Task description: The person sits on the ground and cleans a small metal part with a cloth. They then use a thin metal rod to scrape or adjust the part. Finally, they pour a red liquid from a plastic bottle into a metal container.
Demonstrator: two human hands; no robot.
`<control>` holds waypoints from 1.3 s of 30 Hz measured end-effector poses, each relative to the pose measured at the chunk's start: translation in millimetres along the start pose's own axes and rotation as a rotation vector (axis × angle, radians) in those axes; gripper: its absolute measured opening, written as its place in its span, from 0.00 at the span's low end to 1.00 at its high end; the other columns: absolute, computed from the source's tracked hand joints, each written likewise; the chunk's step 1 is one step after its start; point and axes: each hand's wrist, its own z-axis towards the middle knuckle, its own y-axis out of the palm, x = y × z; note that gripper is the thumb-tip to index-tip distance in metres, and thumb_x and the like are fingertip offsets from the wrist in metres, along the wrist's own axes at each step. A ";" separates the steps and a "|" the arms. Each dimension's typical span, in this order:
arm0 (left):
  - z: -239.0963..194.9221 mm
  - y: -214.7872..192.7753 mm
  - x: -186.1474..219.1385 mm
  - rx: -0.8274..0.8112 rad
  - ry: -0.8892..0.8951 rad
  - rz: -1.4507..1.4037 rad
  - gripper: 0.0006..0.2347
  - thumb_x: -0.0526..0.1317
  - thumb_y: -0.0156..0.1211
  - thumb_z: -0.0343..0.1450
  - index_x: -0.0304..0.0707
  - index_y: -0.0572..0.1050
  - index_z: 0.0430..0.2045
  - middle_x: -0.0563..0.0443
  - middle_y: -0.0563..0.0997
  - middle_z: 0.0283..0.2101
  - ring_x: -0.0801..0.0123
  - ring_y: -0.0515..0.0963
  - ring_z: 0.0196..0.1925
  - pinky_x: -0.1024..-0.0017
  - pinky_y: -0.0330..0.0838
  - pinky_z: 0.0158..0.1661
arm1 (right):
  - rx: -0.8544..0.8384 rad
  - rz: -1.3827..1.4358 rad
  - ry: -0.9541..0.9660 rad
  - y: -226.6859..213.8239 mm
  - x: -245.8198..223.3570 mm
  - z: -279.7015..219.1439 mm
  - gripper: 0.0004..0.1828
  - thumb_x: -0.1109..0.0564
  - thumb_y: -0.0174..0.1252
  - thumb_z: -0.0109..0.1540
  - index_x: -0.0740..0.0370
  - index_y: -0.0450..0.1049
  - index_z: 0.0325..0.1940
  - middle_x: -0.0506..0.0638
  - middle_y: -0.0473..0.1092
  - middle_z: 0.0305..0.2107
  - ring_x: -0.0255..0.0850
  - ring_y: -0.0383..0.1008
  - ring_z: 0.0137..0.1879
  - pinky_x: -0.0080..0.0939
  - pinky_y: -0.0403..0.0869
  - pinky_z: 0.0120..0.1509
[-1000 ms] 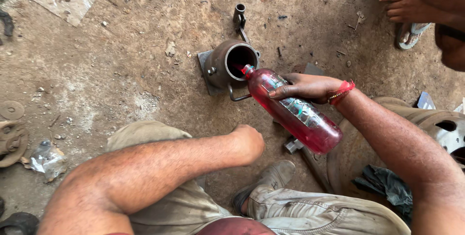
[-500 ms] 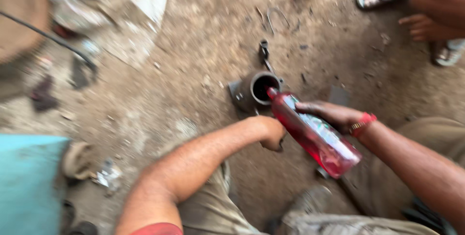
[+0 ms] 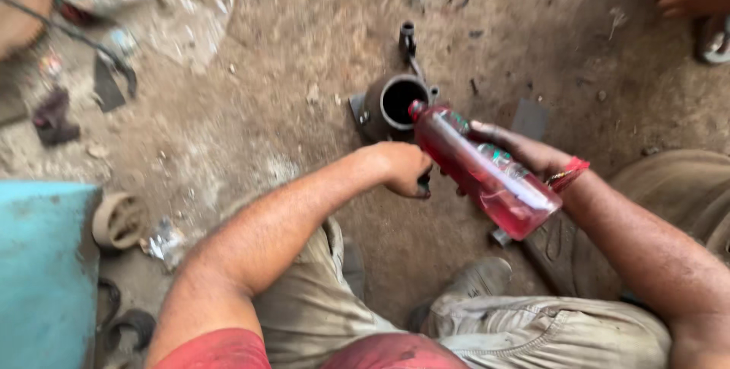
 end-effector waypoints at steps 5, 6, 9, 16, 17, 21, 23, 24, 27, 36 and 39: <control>-6.1 -6.0 12.0 -0.011 0.027 0.035 0.19 0.54 0.64 0.66 0.37 0.82 0.37 0.42 0.84 0.43 0.52 0.83 0.48 0.58 0.77 0.48 | 0.063 -0.054 -0.047 10.6 -7.7 -4.6 0.37 0.32 0.51 0.63 0.64 0.73 0.61 0.60 0.79 0.42 0.50 0.82 0.38 0.48 0.81 0.42; -6.3 -2.6 16.6 -0.018 0.028 0.047 0.18 0.53 0.64 0.66 0.37 0.82 0.36 0.43 0.84 0.43 0.53 0.83 0.48 0.58 0.77 0.48 | 0.062 -0.048 -0.039 10.3 -3.6 -6.9 0.37 0.32 0.51 0.63 0.64 0.73 0.61 0.60 0.79 0.42 0.49 0.82 0.38 0.48 0.81 0.43; -6.8 0.1 17.5 -0.052 0.003 0.109 0.17 0.54 0.63 0.67 0.38 0.82 0.36 0.43 0.84 0.42 0.53 0.83 0.48 0.58 0.77 0.48 | 0.047 -0.025 -0.034 7.2 -2.5 -2.9 0.37 0.32 0.51 0.63 0.65 0.73 0.61 0.60 0.79 0.42 0.49 0.82 0.38 0.48 0.81 0.42; -18.0 10.6 18.7 -0.013 -0.026 0.177 0.16 0.52 0.62 0.67 0.38 0.81 0.35 0.43 0.84 0.39 0.51 0.83 0.45 0.56 0.78 0.44 | -0.019 0.022 -0.007 5.5 -2.3 2.3 0.36 0.32 0.53 0.62 0.65 0.73 0.59 0.60 0.80 0.40 0.50 0.83 0.37 0.47 0.81 0.41; -19.0 11.6 18.8 -0.005 -0.024 0.191 0.16 0.52 0.62 0.68 0.38 0.81 0.35 0.43 0.84 0.39 0.51 0.83 0.45 0.56 0.78 0.44 | -0.024 0.037 0.002 5.4 -2.3 2.4 0.36 0.32 0.54 0.62 0.65 0.73 0.59 0.60 0.79 0.40 0.50 0.83 0.37 0.48 0.81 0.41; -21.1 12.5 17.8 -0.027 -0.046 0.209 0.14 0.48 0.59 0.69 0.37 0.81 0.36 0.43 0.84 0.39 0.53 0.84 0.44 0.57 0.80 0.42 | -0.039 0.057 -0.013 3.1 -2.4 3.9 0.36 0.33 0.55 0.62 0.65 0.73 0.60 0.61 0.79 0.40 0.50 0.82 0.38 0.48 0.81 0.43; -22.7 12.4 17.5 -0.033 -0.046 0.205 0.14 0.49 0.59 0.70 0.37 0.81 0.36 0.43 0.84 0.39 0.52 0.84 0.44 0.57 0.79 0.43 | -0.065 0.069 -0.020 2.8 -1.1 5.6 0.35 0.34 0.55 0.61 0.64 0.72 0.60 0.61 0.80 0.40 0.50 0.83 0.38 0.48 0.81 0.44; -23.3 12.2 17.5 -0.036 -0.046 0.202 0.14 0.50 0.59 0.70 0.37 0.81 0.36 0.42 0.84 0.39 0.52 0.84 0.45 0.57 0.79 0.44 | -0.061 0.076 -0.010 2.8 -0.6 6.7 0.36 0.34 0.55 0.61 0.65 0.72 0.60 0.61 0.80 0.40 0.50 0.83 0.37 0.47 0.82 0.43; -21.5 12.0 18.9 -0.028 -0.036 0.204 0.14 0.50 0.60 0.69 0.38 0.81 0.36 0.43 0.83 0.40 0.53 0.83 0.45 0.57 0.79 0.44 | -0.040 0.074 -0.004 0.6 -0.3 8.1 0.35 0.34 0.55 0.61 0.65 0.73 0.58 0.60 0.80 0.38 0.49 0.83 0.35 0.46 0.82 0.40; -13.8 15.4 14.0 -0.022 -0.028 0.208 0.15 0.51 0.61 0.69 0.38 0.81 0.36 0.43 0.83 0.41 0.53 0.83 0.46 0.57 0.78 0.44 | 0.052 0.068 0.004 -1.9 3.0 8.3 0.33 0.33 0.58 0.60 0.63 0.75 0.54 0.57 0.79 0.30 0.44 0.81 0.30 0.44 0.81 0.33; -14.8 15.6 14.6 -0.031 -0.031 0.218 0.14 0.50 0.60 0.69 0.39 0.81 0.37 0.43 0.84 0.41 0.53 0.84 0.46 0.57 0.79 0.44 | 0.044 0.064 0.017 0.7 2.2 5.6 0.33 0.32 0.58 0.60 0.63 0.75 0.53 0.57 0.80 0.30 0.44 0.81 0.30 0.44 0.81 0.33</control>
